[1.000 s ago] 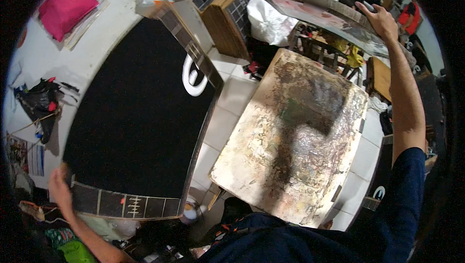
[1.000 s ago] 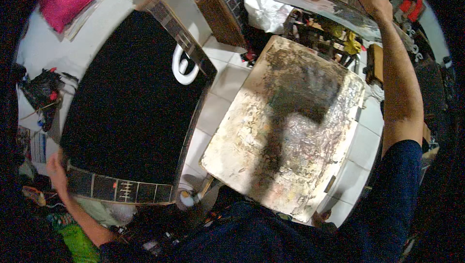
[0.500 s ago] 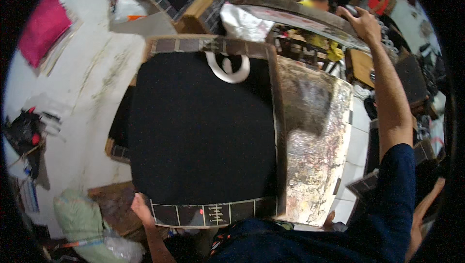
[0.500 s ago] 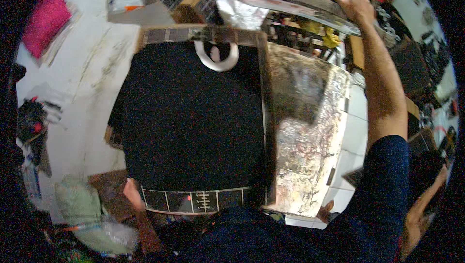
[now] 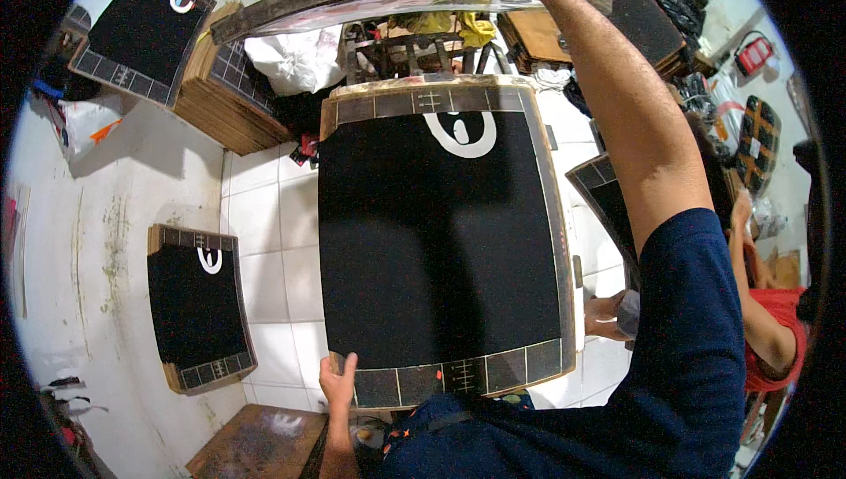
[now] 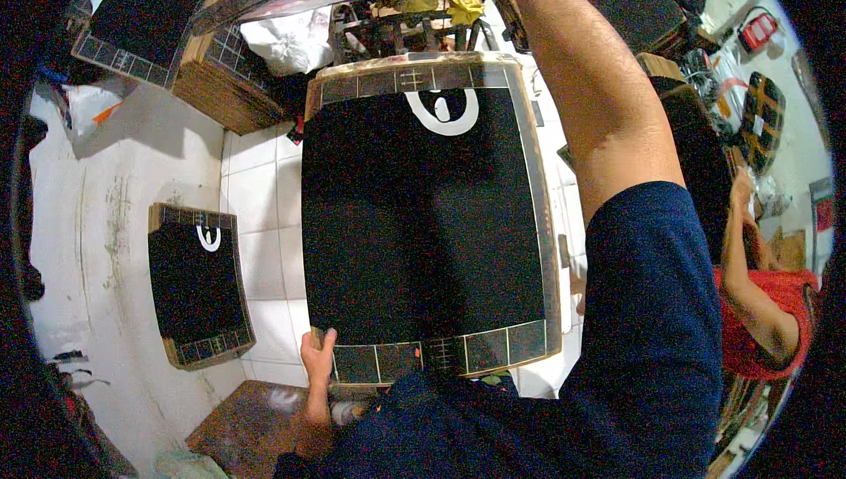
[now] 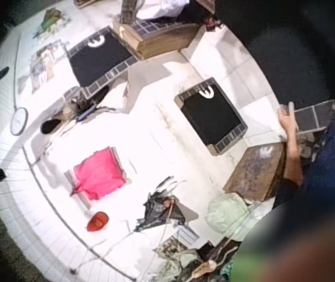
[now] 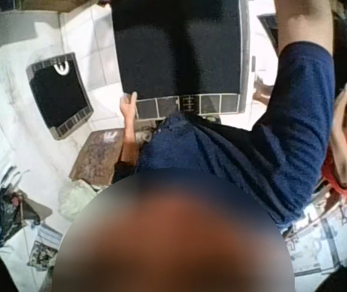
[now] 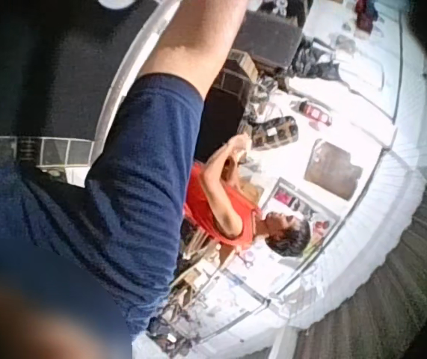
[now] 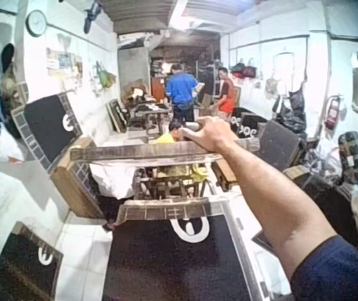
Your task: The person performs screen printing on a black skateboard deck. They place a screen with a stencil over the deck, apply ink, and use a squeegee to pull the ink across the screen. The person repeatedly lifts the screen to reveal the printed white logo and then repositions it for subsequent passes.
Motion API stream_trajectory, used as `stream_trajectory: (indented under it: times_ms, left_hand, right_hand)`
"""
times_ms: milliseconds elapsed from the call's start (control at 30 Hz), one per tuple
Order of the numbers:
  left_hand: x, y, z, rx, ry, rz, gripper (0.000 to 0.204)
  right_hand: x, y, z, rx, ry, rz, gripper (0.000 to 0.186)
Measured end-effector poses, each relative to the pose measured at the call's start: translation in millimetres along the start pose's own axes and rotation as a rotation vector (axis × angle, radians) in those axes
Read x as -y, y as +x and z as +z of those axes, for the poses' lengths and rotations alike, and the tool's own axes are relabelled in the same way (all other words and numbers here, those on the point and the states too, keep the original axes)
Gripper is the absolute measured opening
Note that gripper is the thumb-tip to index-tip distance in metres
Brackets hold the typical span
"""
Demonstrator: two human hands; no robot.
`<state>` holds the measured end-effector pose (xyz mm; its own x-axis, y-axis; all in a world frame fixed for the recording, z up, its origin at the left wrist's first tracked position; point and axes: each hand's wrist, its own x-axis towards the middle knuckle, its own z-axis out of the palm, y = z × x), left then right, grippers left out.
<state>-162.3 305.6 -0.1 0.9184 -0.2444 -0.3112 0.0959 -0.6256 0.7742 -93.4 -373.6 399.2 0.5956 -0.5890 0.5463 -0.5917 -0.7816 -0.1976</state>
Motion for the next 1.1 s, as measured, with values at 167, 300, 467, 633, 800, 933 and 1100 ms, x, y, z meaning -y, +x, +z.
stream_trajectory:
  times_ms: [167,300,467,633,800,933,1100]
  left_hand:
    - [-22.4,-8.7,-8.7,0.048,0.236,0.01,0.057]
    - [-40.2,-12.7,-8.9,0.0,0.289,0.056,0.059]
    - [-61.1,-11.6,-10.8,-0.01,0.354,0.013,0.059]
    - [-72.4,-8.9,-10.0,-0.016,0.423,-0.031,0.06]
    - [-72.0,-6.3,-10.0,0.0,0.444,-0.045,0.067]
    - [-65.7,-5.5,-9.2,-0.006,0.432,-0.042,0.077]
    - [-48.7,0.8,-2.9,0.002,0.378,-0.11,0.079]
  right_hand:
    - [0.3,17.1,0.6,-0.043,-0.042,-0.047,0.076]
    - [-0.1,29.1,-0.3,-0.018,-0.028,-0.027,0.078]
    - [5.3,33.6,-6.9,-0.058,0.023,-0.031,0.078]
    - [6.3,37.7,-14.3,0.059,0.05,-0.008,0.084]
    - [3.4,41.8,-10.0,0.026,0.06,-0.006,0.08]
    - [2.1,45.7,-7.1,0.006,0.064,-0.013,0.079]
    - [0.6,49.1,-9.0,0.013,0.062,-0.024,0.084]
